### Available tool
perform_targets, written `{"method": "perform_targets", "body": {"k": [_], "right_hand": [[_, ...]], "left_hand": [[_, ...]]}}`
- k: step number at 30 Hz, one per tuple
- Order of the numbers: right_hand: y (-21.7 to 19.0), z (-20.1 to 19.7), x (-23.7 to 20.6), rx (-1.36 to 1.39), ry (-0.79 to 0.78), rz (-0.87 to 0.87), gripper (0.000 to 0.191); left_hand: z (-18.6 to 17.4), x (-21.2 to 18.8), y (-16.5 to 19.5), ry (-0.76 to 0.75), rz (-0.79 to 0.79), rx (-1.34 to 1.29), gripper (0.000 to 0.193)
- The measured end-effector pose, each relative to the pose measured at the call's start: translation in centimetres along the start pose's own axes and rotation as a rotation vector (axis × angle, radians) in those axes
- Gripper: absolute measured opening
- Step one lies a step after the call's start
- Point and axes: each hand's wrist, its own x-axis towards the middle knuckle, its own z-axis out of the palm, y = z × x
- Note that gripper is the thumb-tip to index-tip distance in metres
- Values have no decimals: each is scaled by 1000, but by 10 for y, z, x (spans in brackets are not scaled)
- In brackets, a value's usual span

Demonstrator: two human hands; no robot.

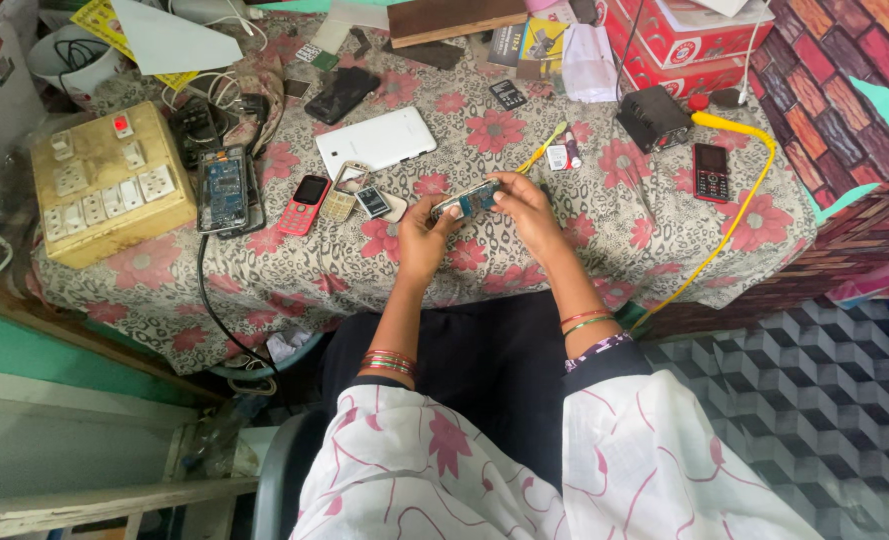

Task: The person sits at a cluttered repair bench and cleans disassembled mobile phone components with a yellow toothbrush. They pick up a phone housing and keypad, brush its surfaces and crevices, set it down, and continue brushing other phone parts and keypads one at a time on the table.

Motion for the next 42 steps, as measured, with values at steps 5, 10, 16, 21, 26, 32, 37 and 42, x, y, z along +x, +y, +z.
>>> {"method": "perform_targets", "body": {"k": [5,10,16,21,26,32,37,42], "right_hand": [[-1,0,-3,-64,-22,-17,31],[7,2,0,-109,4,-53,27],[12,7,-4,-216,93,-46,23],[13,9,-4,-186,110,-65,24],[8,5,-4,-152,86,0,30],[4,-1,-2,-53,51,45,34],[8,1,-3,-77,90,10,32],[5,6,-4,-86,126,3,31]], "left_hand": [[-1,-1,-5,-18,45,-8,18],[-2,-3,-7,2,99,130,18],[-1,-10,-3,66,90,297,21],[-1,-10,0,79,66,430,28],[2,-2,-1,97,-22,273,31],[-1,7,2,109,-168,240,27],[-4,4,4,45,-134,183,27],[-8,2,10,-16,-167,103,25]]}}
